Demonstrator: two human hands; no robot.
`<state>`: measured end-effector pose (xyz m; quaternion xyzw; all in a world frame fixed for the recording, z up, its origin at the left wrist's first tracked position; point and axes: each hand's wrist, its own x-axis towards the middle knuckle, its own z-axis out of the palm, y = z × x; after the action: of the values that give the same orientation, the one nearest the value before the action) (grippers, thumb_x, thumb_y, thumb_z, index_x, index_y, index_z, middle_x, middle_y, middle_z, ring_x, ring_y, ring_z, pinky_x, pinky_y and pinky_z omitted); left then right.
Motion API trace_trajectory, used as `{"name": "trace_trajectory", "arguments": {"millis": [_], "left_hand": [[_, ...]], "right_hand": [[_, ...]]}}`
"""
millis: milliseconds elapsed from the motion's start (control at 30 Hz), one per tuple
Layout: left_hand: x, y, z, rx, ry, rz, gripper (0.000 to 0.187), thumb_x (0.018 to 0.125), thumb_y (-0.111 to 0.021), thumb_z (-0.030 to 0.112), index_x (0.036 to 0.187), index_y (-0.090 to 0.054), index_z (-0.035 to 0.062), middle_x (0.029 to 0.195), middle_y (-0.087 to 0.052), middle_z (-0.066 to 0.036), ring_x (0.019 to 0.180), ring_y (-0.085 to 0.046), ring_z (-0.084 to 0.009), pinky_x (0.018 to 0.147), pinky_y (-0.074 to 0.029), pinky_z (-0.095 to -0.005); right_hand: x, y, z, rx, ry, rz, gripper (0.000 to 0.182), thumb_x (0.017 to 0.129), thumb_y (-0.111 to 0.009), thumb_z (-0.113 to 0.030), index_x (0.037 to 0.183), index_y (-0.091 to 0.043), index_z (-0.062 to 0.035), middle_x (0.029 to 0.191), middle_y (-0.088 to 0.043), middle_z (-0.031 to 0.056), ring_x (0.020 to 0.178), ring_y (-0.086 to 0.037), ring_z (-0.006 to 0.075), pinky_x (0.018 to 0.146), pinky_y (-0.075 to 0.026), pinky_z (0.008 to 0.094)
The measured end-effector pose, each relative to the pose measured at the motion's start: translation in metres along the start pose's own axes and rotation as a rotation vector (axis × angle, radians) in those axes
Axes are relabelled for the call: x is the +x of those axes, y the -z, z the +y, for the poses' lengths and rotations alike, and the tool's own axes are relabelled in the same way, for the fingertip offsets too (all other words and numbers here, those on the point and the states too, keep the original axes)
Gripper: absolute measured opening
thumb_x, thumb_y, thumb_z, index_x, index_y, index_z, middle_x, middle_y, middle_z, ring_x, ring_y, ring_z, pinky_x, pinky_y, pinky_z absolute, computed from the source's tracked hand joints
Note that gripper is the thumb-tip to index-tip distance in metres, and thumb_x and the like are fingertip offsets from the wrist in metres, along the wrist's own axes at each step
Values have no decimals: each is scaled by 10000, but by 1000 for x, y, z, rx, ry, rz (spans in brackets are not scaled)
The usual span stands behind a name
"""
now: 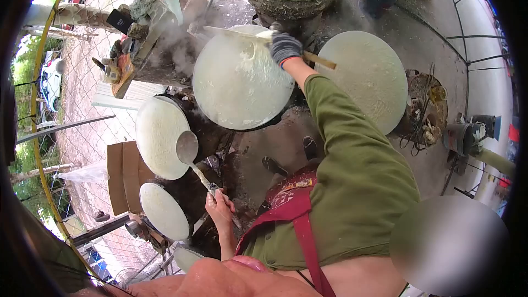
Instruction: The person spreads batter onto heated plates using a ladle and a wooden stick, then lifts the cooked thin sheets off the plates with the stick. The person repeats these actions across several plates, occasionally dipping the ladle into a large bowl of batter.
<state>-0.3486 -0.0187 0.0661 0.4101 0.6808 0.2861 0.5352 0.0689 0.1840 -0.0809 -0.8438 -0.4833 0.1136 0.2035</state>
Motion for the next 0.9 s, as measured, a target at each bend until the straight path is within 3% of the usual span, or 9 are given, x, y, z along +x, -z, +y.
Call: {"name": "trace_trajectory", "arguments": {"millis": [100,167,233,300,400,567,700,833,900], "left_hand": [[-3,-12,5,14,18,-16,199,952,-417,176,893,-477,-5,550,-382,2,387,-354,-70,342,-320,-218],[-3,-20,12,14,45,-28,202,953,-417,178,899,-479,-7,549,-382,3,386,-352,-70,341,-318,-218],[2,-27,19,1,12,-64,201,951,-419,177,895,-482,-5,548,-386,2,384,-352,-71,335,-314,-219],[7,-35,22,-17,-11,-105,202,949,-422,178,884,-485,-3,543,-389,1,379,-354,-73,329,-309,-221],[38,-55,28,-24,-78,-204,219,945,-428,189,856,-491,-2,530,-391,-2,364,-361,-82,320,-301,-226],[133,-112,74,20,-213,-403,244,937,-444,205,845,-508,-11,528,-396,-6,365,-374,-99,332,-296,-239],[225,-177,103,-72,-179,-582,237,915,-472,192,811,-512,-17,569,-442,-35,422,-401,-112,387,-324,-256],[262,-208,97,-62,-2,-745,233,911,-464,161,800,-511,-38,584,-439,-40,440,-391,-117,393,-320,-250],[252,-203,92,-17,106,-782,224,910,-454,138,795,-511,-47,585,-436,-41,446,-385,-119,396,-320,-247]], "right_hand": [[-54,-5,-21,256,264,0,564,782,-584,-499,1112,-541,-44,1030,-591,226,935,-580,365,797,-469,417],[-124,25,-14,238,70,-246,440,818,-590,-391,1082,-559,-40,1036,-609,163,963,-574,328,824,-461,388],[-180,6,17,1066,-27,167,310,859,-589,-312,1072,-582,-86,904,-637,75,794,-616,229,676,-494,333],[-221,-14,63,1307,-791,-202,205,884,-579,-249,1050,-618,-134,772,-611,-4,614,-570,113,518,-455,259],[-240,-9,66,1345,-695,-495,192,875,-593,-279,1026,-632,-166,674,-580,-16,498,-511,77,433,-406,246],[-176,12,87,1245,-626,-335,197,857,-603,-342,900,-619,-150,607,-543,0,437,-459,109,399,-368,264],[-198,30,71,1039,-706,-601,204,864,-591,-355,874,-606,-151,576,-515,6,386,-400,112,359,-333,279],[-250,35,63,972,-618,-271,199,877,-576,-338,904,-608,-143,578,-526,10,395,-438,112,367,-364,275],[-268,-22,65,1076,-695,-272,197,871,-587,-337,915,-621,-148,596,-536,-5,416,-446,102,379,-372,261]]}}
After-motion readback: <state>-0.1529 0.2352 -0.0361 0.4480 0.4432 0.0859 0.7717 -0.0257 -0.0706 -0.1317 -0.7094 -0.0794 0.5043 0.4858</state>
